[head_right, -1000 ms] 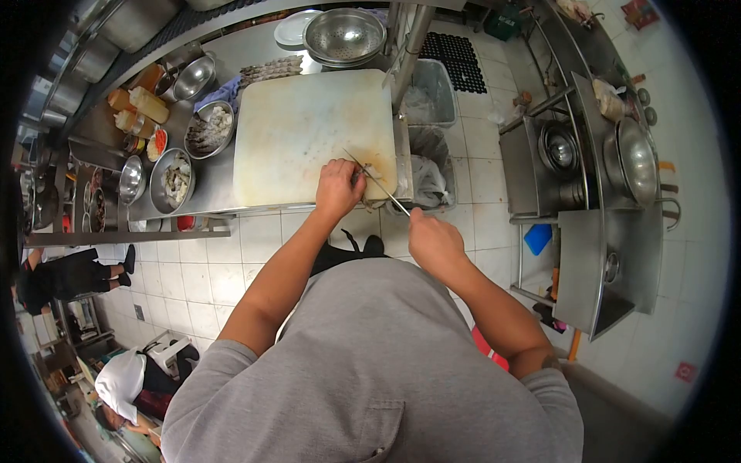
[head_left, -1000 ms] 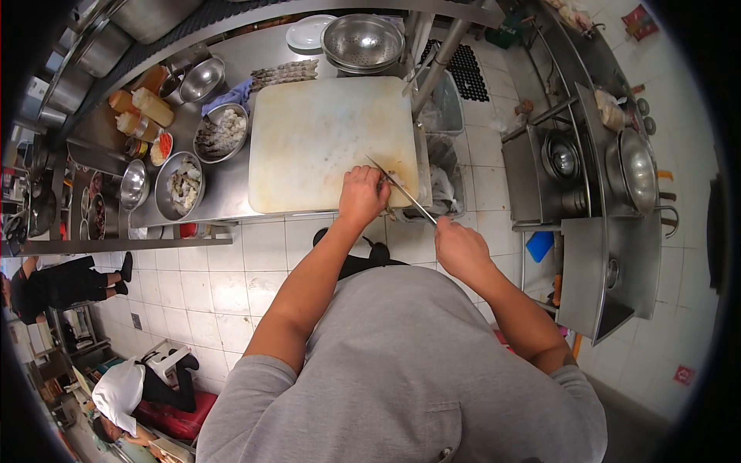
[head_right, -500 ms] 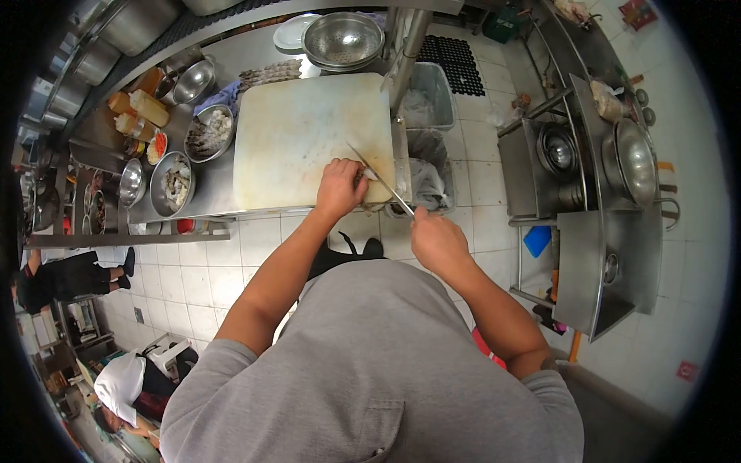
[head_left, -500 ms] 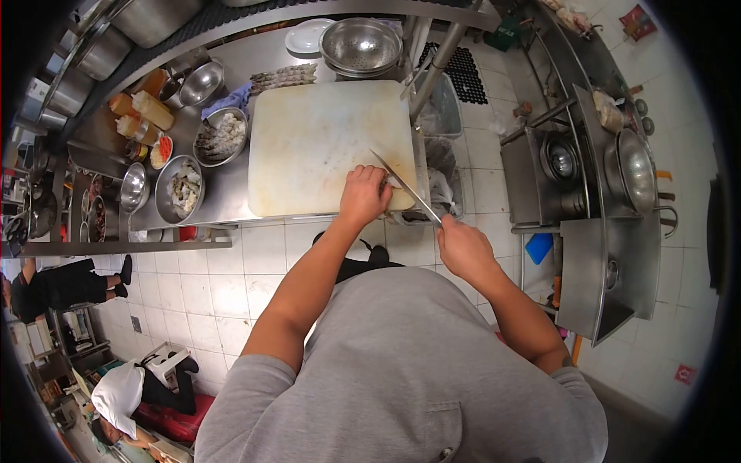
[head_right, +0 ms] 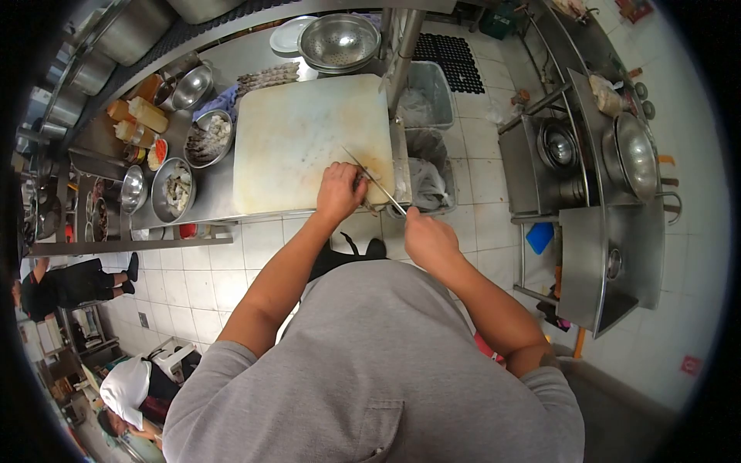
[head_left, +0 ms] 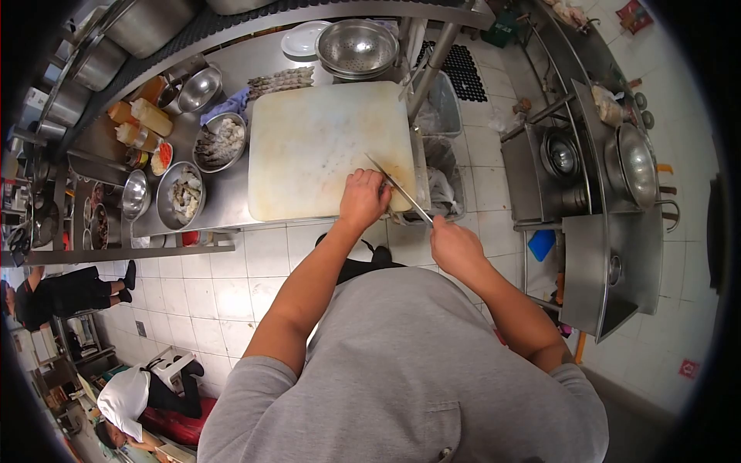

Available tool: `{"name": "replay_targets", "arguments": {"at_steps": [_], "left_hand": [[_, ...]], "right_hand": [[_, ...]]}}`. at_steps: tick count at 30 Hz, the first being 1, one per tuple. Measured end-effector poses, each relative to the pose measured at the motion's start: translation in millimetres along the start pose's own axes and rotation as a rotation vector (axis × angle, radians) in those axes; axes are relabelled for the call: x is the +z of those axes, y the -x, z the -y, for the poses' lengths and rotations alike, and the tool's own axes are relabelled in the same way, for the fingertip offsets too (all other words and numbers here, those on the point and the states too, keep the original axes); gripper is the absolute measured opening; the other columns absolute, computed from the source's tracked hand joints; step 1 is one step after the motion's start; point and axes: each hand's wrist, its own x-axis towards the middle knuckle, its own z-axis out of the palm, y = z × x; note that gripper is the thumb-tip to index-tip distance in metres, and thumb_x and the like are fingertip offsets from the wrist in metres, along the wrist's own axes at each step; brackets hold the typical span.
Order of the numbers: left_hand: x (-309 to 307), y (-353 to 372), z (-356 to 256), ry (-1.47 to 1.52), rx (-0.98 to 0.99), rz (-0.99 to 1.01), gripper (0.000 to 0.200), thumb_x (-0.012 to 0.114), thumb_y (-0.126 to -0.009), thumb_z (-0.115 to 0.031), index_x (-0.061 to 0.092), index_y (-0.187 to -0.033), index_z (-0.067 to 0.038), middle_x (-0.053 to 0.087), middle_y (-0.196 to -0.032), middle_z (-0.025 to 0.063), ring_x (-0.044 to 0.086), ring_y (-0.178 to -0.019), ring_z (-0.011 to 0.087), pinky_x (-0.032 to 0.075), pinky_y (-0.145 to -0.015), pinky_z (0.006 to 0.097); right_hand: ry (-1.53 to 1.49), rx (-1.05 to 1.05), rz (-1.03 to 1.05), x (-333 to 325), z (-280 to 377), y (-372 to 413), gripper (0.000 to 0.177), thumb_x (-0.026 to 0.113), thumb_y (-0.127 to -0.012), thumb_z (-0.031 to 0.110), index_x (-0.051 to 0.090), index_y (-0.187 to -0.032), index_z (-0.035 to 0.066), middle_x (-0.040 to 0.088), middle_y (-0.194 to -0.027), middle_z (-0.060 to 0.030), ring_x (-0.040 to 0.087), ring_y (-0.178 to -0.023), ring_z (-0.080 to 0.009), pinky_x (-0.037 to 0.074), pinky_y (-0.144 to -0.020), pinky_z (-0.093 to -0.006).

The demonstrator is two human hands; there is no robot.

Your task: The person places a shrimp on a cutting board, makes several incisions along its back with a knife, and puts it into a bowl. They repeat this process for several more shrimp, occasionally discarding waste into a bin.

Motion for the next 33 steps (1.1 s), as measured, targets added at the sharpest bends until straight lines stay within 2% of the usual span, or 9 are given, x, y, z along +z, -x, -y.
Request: {"name": "replay_targets", "arguments": {"at_steps": [2,10,13,15,18,22,24,28,33], "left_hand": [[-1,0,-1,-0.004,0.000,0.007,0.021,0.073,-0.081,-0.016,0.065,-0.096,-0.004,0.065,-0.092,0.0113,0.059,-0.092,0.0321,0.046,-0.084,0.0445],[-13,5,-12,-0.006,-0.007,-0.027,0.026,0.072,-0.081,-0.018,0.067,-0.105,-0.006,0.064,-0.099,0.0108,0.058,-0.098,0.0318,0.045,-0.085,0.0441],[-38,22,-32,0.011,-0.041,0.051,0.028,0.073,-0.081,-0.016,0.066,-0.107,-0.007,0.062,-0.104,0.0123,0.057,-0.101,0.0337,0.046,-0.088,0.0434],[-50,31,-38,-0.107,0.011,0.321,0.029,0.071,-0.082,-0.014,0.067,-0.110,-0.011,0.061,-0.108,0.0105,0.056,-0.105,0.0335,0.046,-0.088,0.0445],[-44,31,-22,-0.174,0.019,0.392,0.032,0.069,-0.082,-0.010,0.067,-0.114,-0.013,0.062,-0.103,0.0104,0.057,-0.103,0.0324,0.046,-0.089,0.0430],[-56,14,-15,-0.055,0.019,0.337,0.028,0.068,-0.086,-0.009,0.067,-0.114,-0.010,0.066,-0.096,0.0127,0.062,-0.096,0.0336,0.049,-0.085,0.0432],[-68,2,-19,0.128,-0.149,0.187,0.021,0.068,-0.089,-0.009,0.067,-0.110,-0.007,0.068,-0.090,0.0156,0.065,-0.088,0.0351,0.052,-0.080,0.0438],[-82,-20,-20,0.174,-0.145,0.159,0.016,0.067,-0.091,-0.007,0.068,-0.107,-0.006,0.069,-0.090,0.0164,0.066,-0.083,0.0350,0.053,-0.076,0.0432],[-78,-25,-8,0.125,-0.120,0.200,0.017,0.066,-0.089,-0.006,0.068,-0.105,-0.006,0.071,-0.091,0.0131,0.065,-0.092,0.0341,0.052,-0.083,0.0448]], "right_hand": [[-0.003,0.028,0.024,-1,3,-6,0.017,0.050,-0.096,0.013,0.055,-0.101,-0.003,0.070,-0.087,-0.0284,0.070,-0.082,-0.0469,0.053,-0.074,-0.0572],[-0.071,0.080,0.006,-23,5,-4,0.024,0.050,-0.101,0.022,0.057,-0.102,-0.001,0.070,-0.087,-0.0285,0.068,-0.085,-0.0491,0.051,-0.078,-0.0591],[-0.138,0.100,-0.026,-25,-9,-1,0.027,0.050,-0.102,0.025,0.056,-0.103,-0.002,0.069,-0.085,-0.0290,0.066,-0.085,-0.0506,0.050,-0.080,-0.0591],[-0.166,0.094,-0.040,-18,-21,2,0.028,0.051,-0.102,0.025,0.056,-0.103,-0.002,0.068,-0.085,-0.0288,0.066,-0.085,-0.0506,0.050,-0.080,-0.0590],[-0.190,0.082,-0.060,-12,-28,1,0.029,0.052,-0.102,0.026,0.055,-0.103,-0.002,0.068,-0.085,-0.0287,0.065,-0.084,-0.0505,0.050,-0.079,-0.0589],[-0.194,0.069,-0.046,-13,-26,7,0.027,0.054,-0.101,0.025,0.055,-0.102,-0.002,0.068,-0.084,-0.0283,0.065,-0.084,-0.0504,0.049,-0.077,-0.0587],[-0.205,0.048,-0.068,-13,-25,7,0.026,0.054,-0.101,0.025,0.055,-0.101,-0.002,0.068,-0.084,-0.0283,0.065,-0.084,-0.0502,0.050,-0.077,-0.0586],[-0.221,-0.021,-0.108,-11,-22,1,0.026,0.053,-0.102,0.025,0.054,-0.099,-0.001,0.068,-0.082,-0.0280,0.065,-0.082,-0.0497,0.050,-0.076,-0.0590],[-0.127,-0.079,-0.144,3,-23,-15,0.026,0.051,-0.102,0.023,0.054,-0.098,-0.002,0.068,-0.081,-0.0268,0.067,-0.079,-0.0479,0.052,-0.072,-0.0576]]}}
